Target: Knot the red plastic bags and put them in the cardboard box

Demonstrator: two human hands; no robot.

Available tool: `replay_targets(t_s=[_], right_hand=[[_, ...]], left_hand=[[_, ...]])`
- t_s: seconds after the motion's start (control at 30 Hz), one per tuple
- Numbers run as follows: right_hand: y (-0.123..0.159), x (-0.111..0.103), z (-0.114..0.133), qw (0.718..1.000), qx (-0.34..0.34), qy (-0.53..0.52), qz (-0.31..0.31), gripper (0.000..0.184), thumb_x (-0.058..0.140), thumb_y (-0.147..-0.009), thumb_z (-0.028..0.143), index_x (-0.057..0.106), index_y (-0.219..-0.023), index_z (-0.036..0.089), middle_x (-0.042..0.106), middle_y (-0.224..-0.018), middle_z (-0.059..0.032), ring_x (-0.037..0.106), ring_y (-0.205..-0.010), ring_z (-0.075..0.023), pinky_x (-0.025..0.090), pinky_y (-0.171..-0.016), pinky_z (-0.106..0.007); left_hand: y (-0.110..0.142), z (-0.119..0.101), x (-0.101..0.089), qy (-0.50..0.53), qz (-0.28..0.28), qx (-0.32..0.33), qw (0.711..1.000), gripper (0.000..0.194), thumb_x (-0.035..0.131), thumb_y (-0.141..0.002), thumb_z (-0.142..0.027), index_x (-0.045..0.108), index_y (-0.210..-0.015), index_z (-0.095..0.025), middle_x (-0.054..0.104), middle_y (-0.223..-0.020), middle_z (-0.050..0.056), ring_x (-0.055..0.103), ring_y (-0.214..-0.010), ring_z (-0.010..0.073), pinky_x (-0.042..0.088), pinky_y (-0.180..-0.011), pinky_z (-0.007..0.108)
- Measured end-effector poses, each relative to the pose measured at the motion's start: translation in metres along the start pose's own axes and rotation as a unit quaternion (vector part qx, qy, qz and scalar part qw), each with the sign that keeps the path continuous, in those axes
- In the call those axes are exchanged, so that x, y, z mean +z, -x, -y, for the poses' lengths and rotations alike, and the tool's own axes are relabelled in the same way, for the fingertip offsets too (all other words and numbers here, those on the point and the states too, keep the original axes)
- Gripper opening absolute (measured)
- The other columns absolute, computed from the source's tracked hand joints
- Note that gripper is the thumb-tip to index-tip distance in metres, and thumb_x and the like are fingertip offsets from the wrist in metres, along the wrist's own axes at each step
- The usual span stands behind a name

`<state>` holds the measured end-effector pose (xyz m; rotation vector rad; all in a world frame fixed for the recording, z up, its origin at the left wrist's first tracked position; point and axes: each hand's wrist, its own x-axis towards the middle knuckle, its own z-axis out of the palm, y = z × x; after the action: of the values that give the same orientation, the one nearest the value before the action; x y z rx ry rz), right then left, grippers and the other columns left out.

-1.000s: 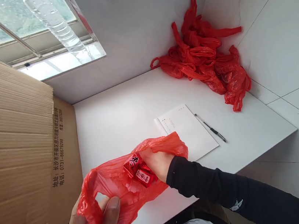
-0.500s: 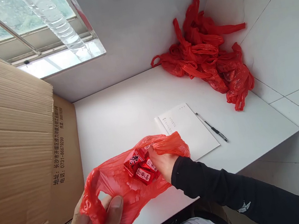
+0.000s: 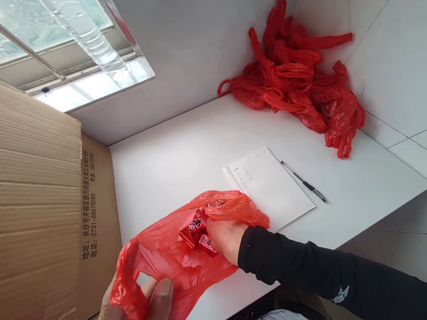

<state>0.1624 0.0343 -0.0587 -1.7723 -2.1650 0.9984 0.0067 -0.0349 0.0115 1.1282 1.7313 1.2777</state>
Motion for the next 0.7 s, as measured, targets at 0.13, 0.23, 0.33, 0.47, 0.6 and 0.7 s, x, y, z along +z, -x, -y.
replay_targets(t_s=[0.13, 0.23, 0.33, 0.47, 0.6, 0.7], right_hand=[[0.013, -0.016, 0.009, 0.997, -0.026, 0.066, -0.026, 0.022, 0.057, -0.092, 0.018, 0.066, -0.111, 0.014, 0.070, -0.096, -0.0119, 0.065, -0.087, -0.0293, 0.051, -0.078, -0.043], [0.035, -0.039, 0.022, 0.992, -0.059, 0.100, -0.040, 0.031, 0.052, -0.097, 0.020, 0.061, -0.126, 0.015, 0.070, -0.100, -0.0115, 0.068, -0.089, -0.0304, 0.054, -0.074, -0.044], [0.062, -0.068, 0.034, 0.976, -0.161, 0.087, -0.116, 0.028, 0.048, -0.100, 0.015, 0.061, -0.125, 0.018, 0.071, -0.097, -0.0065, 0.069, -0.086, -0.0240, 0.056, -0.072, -0.039], [0.096, -0.100, 0.029, 0.929, -0.241, 0.074, -0.271, 0.028, 0.054, -0.096, 0.009, 0.064, -0.120, 0.020, 0.068, -0.110, -0.0060, 0.064, -0.102, -0.0188, 0.051, -0.095, -0.033], [0.108, -0.116, -0.002, 0.919, -0.150, 0.213, -0.295, 0.031, 0.050, -0.100, 0.025, 0.061, -0.129, 0.022, 0.062, -0.124, -0.0132, 0.056, -0.119, -0.0347, 0.036, -0.109, -0.060], [0.110, -0.125, -0.018, 0.950, -0.087, 0.182, -0.239, 0.027, 0.042, -0.103, 0.037, 0.065, -0.109, 0.026, 0.068, -0.092, -0.0061, 0.064, -0.084, -0.0276, 0.052, -0.083, -0.051]], left_hand=[[-0.005, 0.011, -0.008, -0.024, 0.010, 0.026, 0.999, 0.037, 0.085, -0.069, -0.030, 0.074, -0.104, -0.028, 0.072, -0.091, 0.000, 0.071, -0.079, 0.0153, 0.060, -0.065, 0.016], [-0.006, 0.007, -0.009, -0.032, 0.005, 0.048, 0.998, 0.021, 0.082, -0.074, -0.030, 0.072, -0.092, -0.026, 0.070, -0.080, -0.002, 0.072, -0.073, 0.0150, 0.059, -0.060, 0.016], [-0.007, 0.002, -0.011, -0.037, 0.010, 0.091, 0.995, 0.014, 0.078, -0.079, -0.030, 0.069, -0.087, -0.024, 0.069, -0.081, -0.002, 0.071, -0.076, 0.0134, 0.057, -0.060, 0.012], [-0.014, -0.002, -0.016, -0.045, 0.037, 0.127, 0.990, 0.008, 0.071, -0.086, -0.029, 0.069, -0.093, -0.025, 0.066, -0.084, -0.001, 0.069, -0.082, 0.0130, 0.057, -0.065, 0.012], [-0.020, -0.009, -0.019, -0.033, 0.013, 0.138, 0.990, 0.012, 0.071, -0.087, -0.027, 0.069, -0.098, -0.025, 0.068, -0.090, 0.001, 0.069, -0.085, 0.0158, 0.059, -0.070, 0.018], [-0.019, -0.016, -0.023, -0.033, -0.010, 0.153, 0.988, 0.009, 0.071, -0.087, -0.031, 0.068, -0.090, -0.023, 0.068, -0.084, 0.001, 0.069, -0.079, 0.0159, 0.057, -0.065, 0.020]])
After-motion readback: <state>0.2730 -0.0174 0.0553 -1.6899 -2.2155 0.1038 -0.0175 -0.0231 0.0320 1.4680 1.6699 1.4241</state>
